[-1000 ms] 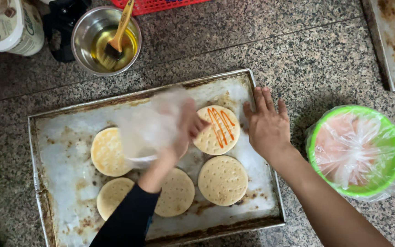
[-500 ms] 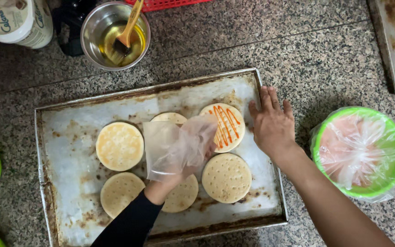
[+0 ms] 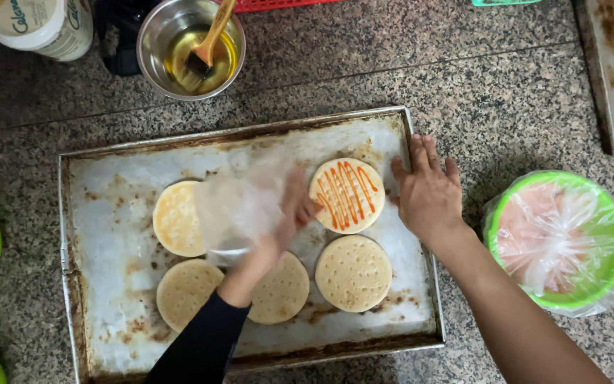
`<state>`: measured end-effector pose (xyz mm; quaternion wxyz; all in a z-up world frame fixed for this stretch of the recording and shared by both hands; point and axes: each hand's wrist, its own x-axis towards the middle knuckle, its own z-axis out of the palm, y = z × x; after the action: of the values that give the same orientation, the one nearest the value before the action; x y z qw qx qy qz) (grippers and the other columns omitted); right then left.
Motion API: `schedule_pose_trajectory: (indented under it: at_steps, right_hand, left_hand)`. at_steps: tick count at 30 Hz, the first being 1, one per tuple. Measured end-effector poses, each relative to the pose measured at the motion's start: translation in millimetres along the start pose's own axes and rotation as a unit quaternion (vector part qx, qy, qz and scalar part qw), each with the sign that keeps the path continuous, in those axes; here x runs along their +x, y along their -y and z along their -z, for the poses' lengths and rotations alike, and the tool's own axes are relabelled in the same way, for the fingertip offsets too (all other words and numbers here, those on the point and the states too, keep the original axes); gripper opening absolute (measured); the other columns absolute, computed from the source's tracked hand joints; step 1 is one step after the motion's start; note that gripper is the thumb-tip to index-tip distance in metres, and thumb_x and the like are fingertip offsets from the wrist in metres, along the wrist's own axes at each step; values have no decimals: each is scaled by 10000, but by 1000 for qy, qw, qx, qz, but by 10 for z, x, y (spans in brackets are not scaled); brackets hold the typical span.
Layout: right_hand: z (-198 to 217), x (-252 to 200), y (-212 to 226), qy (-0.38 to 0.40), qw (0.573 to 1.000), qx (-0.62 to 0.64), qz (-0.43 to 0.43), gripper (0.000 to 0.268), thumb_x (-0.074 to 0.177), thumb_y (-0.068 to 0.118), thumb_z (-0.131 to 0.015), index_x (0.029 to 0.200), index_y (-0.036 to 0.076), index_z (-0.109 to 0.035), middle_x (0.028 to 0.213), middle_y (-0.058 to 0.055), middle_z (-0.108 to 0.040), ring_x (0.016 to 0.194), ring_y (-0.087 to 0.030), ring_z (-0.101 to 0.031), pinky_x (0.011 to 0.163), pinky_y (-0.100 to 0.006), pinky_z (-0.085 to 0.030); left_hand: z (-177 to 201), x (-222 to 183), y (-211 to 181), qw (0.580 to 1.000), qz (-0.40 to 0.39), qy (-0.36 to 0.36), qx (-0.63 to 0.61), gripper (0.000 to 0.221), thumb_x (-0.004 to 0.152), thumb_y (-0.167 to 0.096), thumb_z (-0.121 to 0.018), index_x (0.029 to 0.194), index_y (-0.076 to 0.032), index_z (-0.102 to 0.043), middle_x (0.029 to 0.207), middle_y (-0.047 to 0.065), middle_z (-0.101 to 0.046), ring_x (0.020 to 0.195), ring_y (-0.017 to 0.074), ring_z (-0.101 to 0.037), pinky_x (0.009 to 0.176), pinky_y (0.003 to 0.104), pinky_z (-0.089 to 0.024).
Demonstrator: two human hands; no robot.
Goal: The person applies sauce to dough rounds from a piping bag and places slices of ham on top of the sauce.
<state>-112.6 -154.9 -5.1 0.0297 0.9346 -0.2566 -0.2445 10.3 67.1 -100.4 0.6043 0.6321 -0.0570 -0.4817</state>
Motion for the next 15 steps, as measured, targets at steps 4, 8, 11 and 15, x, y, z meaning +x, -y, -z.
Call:
schedule_pose_trajectory:
  at_steps: [4, 8, 11, 15]
  right_hand:
    - [42, -16, -13, -32, 997, 75, 1, 628, 829, 299, -732, 1425, 206, -555, 1643, -150, -241, 1518, -304, -179, 1164, -533, -252]
    - [174, -101, -61, -154, 969, 191, 21, 475, 807, 219, -780, 1271, 144, -707, 1500, -143, -514, 1436, -364, -387, 1156, -466, -357]
    - [325, -173, 61, -241, 935, 258, 15, 306, 859, 180, -768, 1152, 93, -757, 1298, -132, -678, 1251, -378, -570, 1083, -438, -458]
    - [499, -317, 418, -229, 905, 344, 99, 123, 901, 128, -715, 1007, 128, -777, 1113, -71, -779, 979, -293, -726, 941, -418, -584]
  left_hand:
    - [72, -292, -408, 993, -99, -56, 13, 591, 1099, -522, -428, 997, -13, -711, 787, 85, -660, 675, 147, -575, 626, 309, -463]
    - [183, -608, -1026, 965, -237, -110, 34, 593, 1115, -478, -421, 769, -38, -618, 830, 104, -728, 904, 171, -680, 822, 336, -515]
    - [235, -669, -1213, 948, -291, -131, 22, 638, 1122, -466, -436, 659, -37, -528, 812, 106, -708, 908, 178, -693, 908, 313, -541]
    - [339, -539, -1012, 972, -194, -130, -34, 600, 1082, -462, -424, 635, -67, -490, 802, 48, -664, 775, 136, -618, 713, 280, -530]
